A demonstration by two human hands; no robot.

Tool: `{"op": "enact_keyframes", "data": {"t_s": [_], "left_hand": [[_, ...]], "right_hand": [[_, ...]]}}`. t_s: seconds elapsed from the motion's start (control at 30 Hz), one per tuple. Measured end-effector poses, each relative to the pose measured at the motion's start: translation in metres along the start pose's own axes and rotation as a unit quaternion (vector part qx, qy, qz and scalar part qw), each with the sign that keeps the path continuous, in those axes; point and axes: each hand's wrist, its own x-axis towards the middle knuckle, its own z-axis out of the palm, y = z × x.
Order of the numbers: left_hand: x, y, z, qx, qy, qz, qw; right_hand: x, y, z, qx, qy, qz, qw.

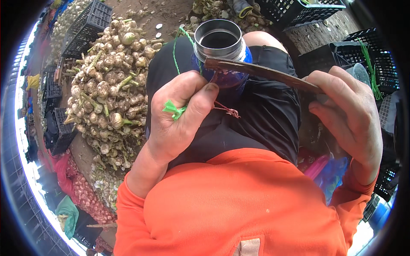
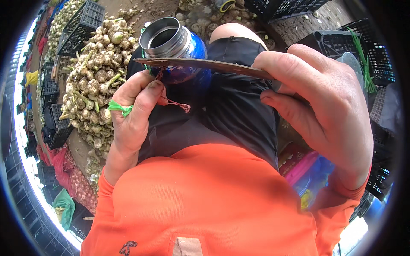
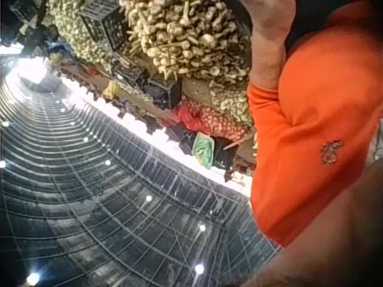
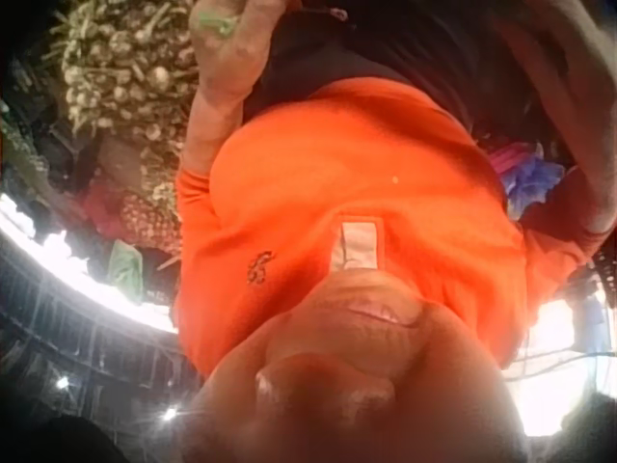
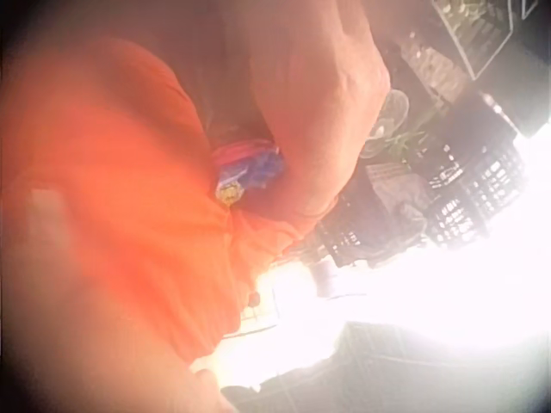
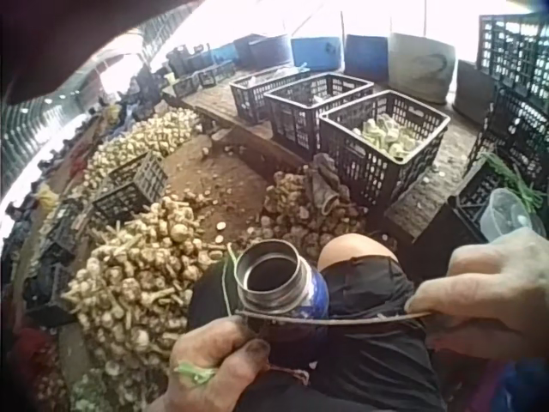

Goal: The person creates a handle or fastening for a blue metal bottle by braiding green plastic twine, cutting the excess with a blade, and tying the braided cord around the neck of the bottle.

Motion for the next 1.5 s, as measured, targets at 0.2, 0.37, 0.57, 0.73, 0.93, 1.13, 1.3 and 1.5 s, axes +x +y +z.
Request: {"op": "enact_keyframes", "data": {"t_s": [0.2,0.37,0.57,0.73,0.93,1.13,1.3,1.5], "left_hand": [[-0.001,-0.003,0.0,-0.023,-0.003,-0.002,1.0],[0.0,-0.006,0.0,-0.023,-0.006,-0.005,1.0],[-0.004,0.006,0.0,0.005,-0.043,0.014,0.999],[-0.009,0.006,-0.022,-0.105,-0.017,0.02,0.994],[-0.005,0.011,-0.091,-0.096,0.13,0.049,0.986],[0.0,0.011,-0.14,0.127,0.279,-0.024,0.952],[-0.006,0.009,-0.187,0.03,0.242,-0.14,0.96],[-0.01,0.036,-0.173,-0.225,0.174,-0.091,0.954]], "right_hand": [[0.004,0.003,-0.001,-0.001,-0.008,-0.006,1.0],[0.01,0.009,0.002,0.01,-0.008,-0.012,1.0],[0.016,0.013,0.008,0.03,-0.021,-0.04,0.999],[-0.047,0.007,-0.005,0.201,0.191,0.22,0.935],[-0.133,0.075,0.037,0.185,0.209,0.408,0.869],[-0.19,0.106,0.121,0.104,0.129,0.411,0.897],[-0.233,0.137,0.196,-0.028,0.057,0.486,0.872],[-0.337,0.219,0.292,-0.174,0.022,0.526,0.832]]}}
